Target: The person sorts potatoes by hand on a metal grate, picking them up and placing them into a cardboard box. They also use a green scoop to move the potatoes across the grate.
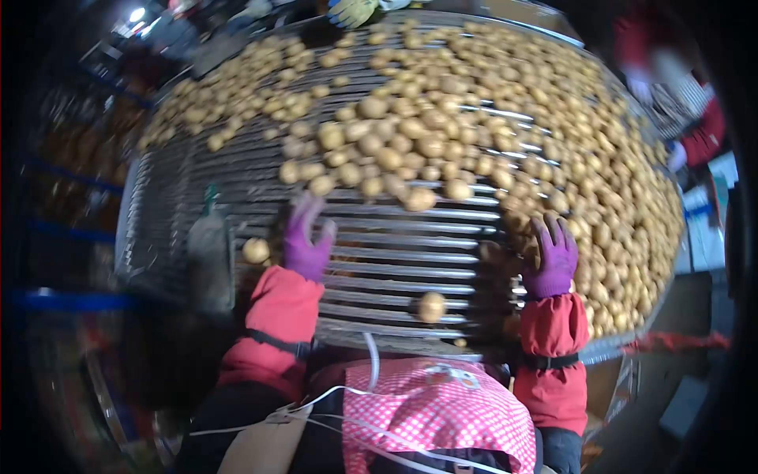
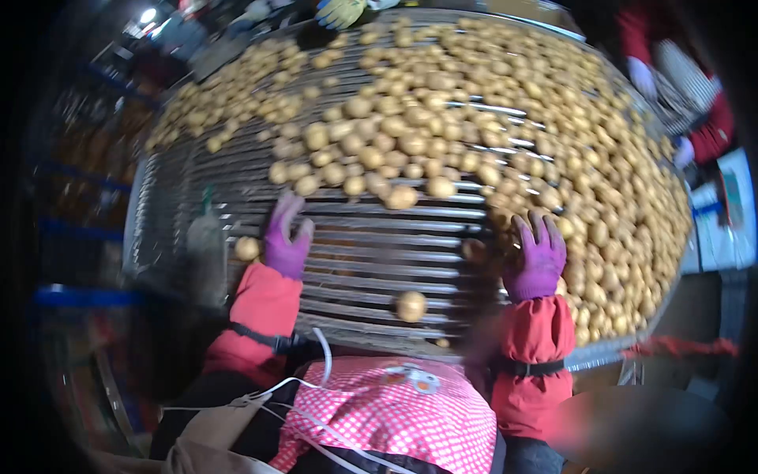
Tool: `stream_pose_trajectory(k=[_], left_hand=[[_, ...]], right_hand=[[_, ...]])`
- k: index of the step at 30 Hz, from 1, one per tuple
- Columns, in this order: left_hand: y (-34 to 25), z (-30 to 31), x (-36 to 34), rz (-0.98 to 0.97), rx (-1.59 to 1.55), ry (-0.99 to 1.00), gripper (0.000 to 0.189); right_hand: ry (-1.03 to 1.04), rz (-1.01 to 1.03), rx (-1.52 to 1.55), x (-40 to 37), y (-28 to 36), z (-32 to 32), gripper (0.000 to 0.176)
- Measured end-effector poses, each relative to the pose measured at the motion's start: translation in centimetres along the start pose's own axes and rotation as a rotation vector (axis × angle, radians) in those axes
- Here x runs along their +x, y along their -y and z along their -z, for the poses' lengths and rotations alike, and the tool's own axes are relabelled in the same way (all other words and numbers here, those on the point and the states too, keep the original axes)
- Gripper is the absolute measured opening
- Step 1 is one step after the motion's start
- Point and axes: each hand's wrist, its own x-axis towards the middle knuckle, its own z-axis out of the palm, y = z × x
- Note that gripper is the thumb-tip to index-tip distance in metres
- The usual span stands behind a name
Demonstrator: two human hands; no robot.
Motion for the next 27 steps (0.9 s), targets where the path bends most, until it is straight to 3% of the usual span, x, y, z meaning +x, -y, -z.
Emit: stream_pose_trajectory(k=[2, 4, 7, 8, 10, 12, 14, 16, 17, 20, 22, 23, 27], left_hand=[[7.1, 3.6, -1.8, 0.193, 0.233, -0.217, 0.05], [13.2, 7.7, -4.2, 0.419, 0.54, -0.222, 0.058], [17.6, 9.1, -6.9, 0.701, 0.356, -0.086, 0.065], [18.3, 7.9, -7.3, 0.7, 0.195, -0.081, 0.073], [15.2, 5.7, -6.4, 0.753, 0.292, -0.103, 0.079], [12.6, 2.7, -5.9, 0.77, 0.198, -0.033, 0.083], [5.3, 1.6, -4.1, 0.711, 0.22, 0.149, 0.082], [3.6, -0.1, -4.3, 0.409, 0.122, 0.195, 0.079], [2.5, -0.2, -4.1, 0.435, 0.087, 0.199, 0.075], [7.9, -0.6, -6.1, 0.504, 0.13, 0.121, 0.069], [7.1, 3.7, -6.2, 0.599, 0.658, 0.286, 0.063], [8.0, 5.5, -6.7, 0.646, 0.77, 0.295, 0.064], [12.4, 12.1, -9.0, 1.047, 0.775, 0.27, 0.068]], right_hand=[[0.116, 0.075, -0.022, 2.0, 1.6, -1.7, 0.056], [0.23, 0.022, -0.022, 2.9, 1.5, -5.4, 0.063], [0.311, 0.049, -0.073, 3.2, 1.4, -6.6, 0.059], [0.328, 0.055, -0.062, 3.1, 1.3, -6.6, 0.056], [0.302, 0.075, -0.055, 2.5, -0.1, -7.2, 0.055], [0.218, 0.114, -0.049, 1.5, -2.0, -9.8, 0.058], [0.207, 0.097, 0.012, 1.3, -1.8, -9.0, 0.05], [0.165, 0.072, 0.055, 0.7, -1.7, -8.1, 0.046], [0.151, 0.089, 0.078, 0.4, -1.8, -7.6, 0.046], [0.132, 0.121, 0.127, -0.4, -1.0, -5.4, 0.045], [0.116, 0.107, 0.183, -1.4, -1.1, -5.3, 0.044], [0.108, 0.095, 0.184, -2.1, -1.0, -5.0, 0.041], [0.102, 0.084, 0.263, -4.5, -2.2, -3.7, 0.045]])
